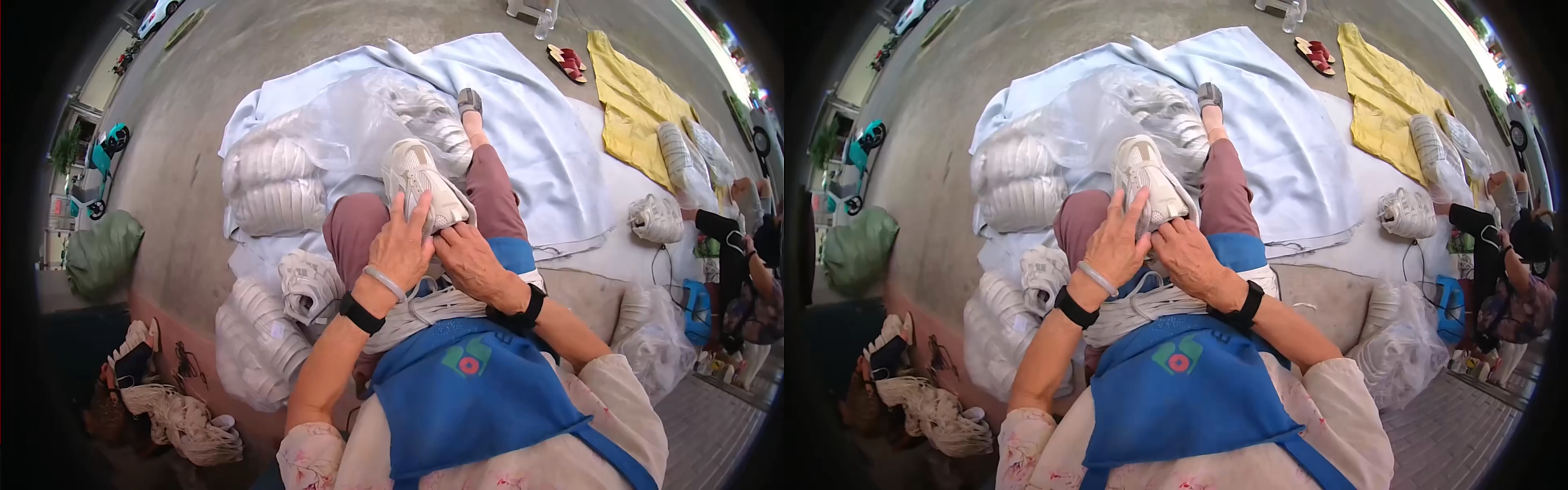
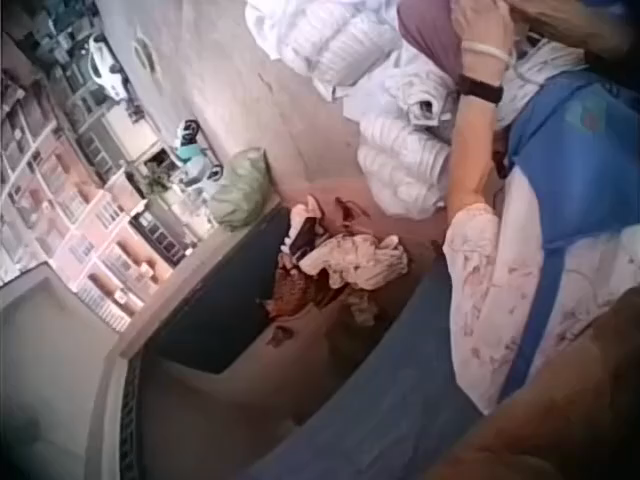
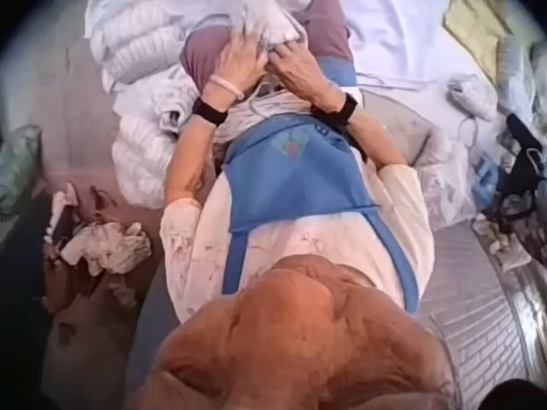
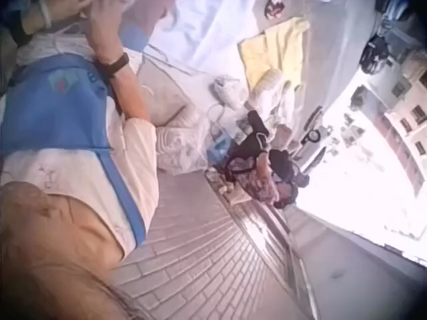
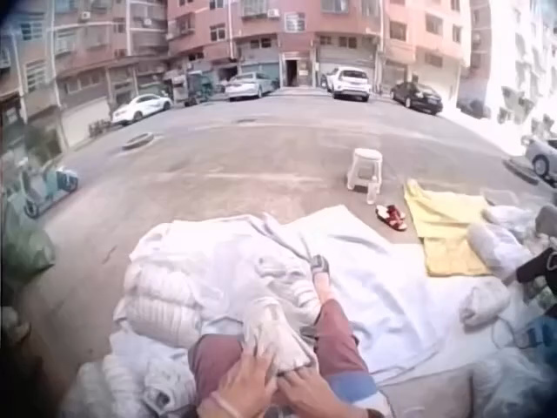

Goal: The recorder is sitting down and lacing a pair of white sneakers.

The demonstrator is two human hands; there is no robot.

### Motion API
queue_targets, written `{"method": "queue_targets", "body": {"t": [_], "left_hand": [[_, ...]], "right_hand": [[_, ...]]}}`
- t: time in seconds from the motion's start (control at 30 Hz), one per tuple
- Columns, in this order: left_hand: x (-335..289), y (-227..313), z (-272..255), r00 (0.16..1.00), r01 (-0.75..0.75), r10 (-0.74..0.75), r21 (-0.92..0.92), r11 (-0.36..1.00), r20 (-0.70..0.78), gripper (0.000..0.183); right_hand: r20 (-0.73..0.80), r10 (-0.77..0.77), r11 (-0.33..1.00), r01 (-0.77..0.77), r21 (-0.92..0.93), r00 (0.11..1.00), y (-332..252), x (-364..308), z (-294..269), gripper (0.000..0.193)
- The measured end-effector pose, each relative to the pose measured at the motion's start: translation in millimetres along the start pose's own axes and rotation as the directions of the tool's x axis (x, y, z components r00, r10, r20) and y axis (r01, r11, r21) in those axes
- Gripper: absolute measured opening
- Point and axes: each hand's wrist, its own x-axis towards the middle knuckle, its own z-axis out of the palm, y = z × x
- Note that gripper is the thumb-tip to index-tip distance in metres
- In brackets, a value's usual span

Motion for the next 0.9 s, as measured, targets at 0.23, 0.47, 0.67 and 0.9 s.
{"method": "queue_targets", "body": {"t": [0.23,0.47,0.67,0.9], "left_hand": [[-4.9,0.5,-8.7,0.979,0.135,-0.138,0.028,0.990,0.152,0.068],[-7.9,-21.9,20.3,0.970,0.150,-0.164,0.091,0.985,0.178,0.074],[3.0,-13.6,17.3,0.943,0.146,-0.185,0.155,0.977,0.277,0.076],[-16.0,-19.4,36.3,0.982,0.055,-0.098,0.248,0.967,0.164,0.076]], "right_hand": [[0.085,-0.046,0.990,0.057,-0.127,0.995,-19.1,12.5,0.9,0.020],[0.080,-0.013,0.989,0.001,0.146,0.997,-10.2,13.1,-1.1,0.016],[0.013,0.424,0.893,-0.420,0.162,0.906,17.1,41.1,-13.7,0.033],[0.110,0.473,0.814,-0.481,0.327,0.874,30.4,31.4,14.9,0.028]]}}
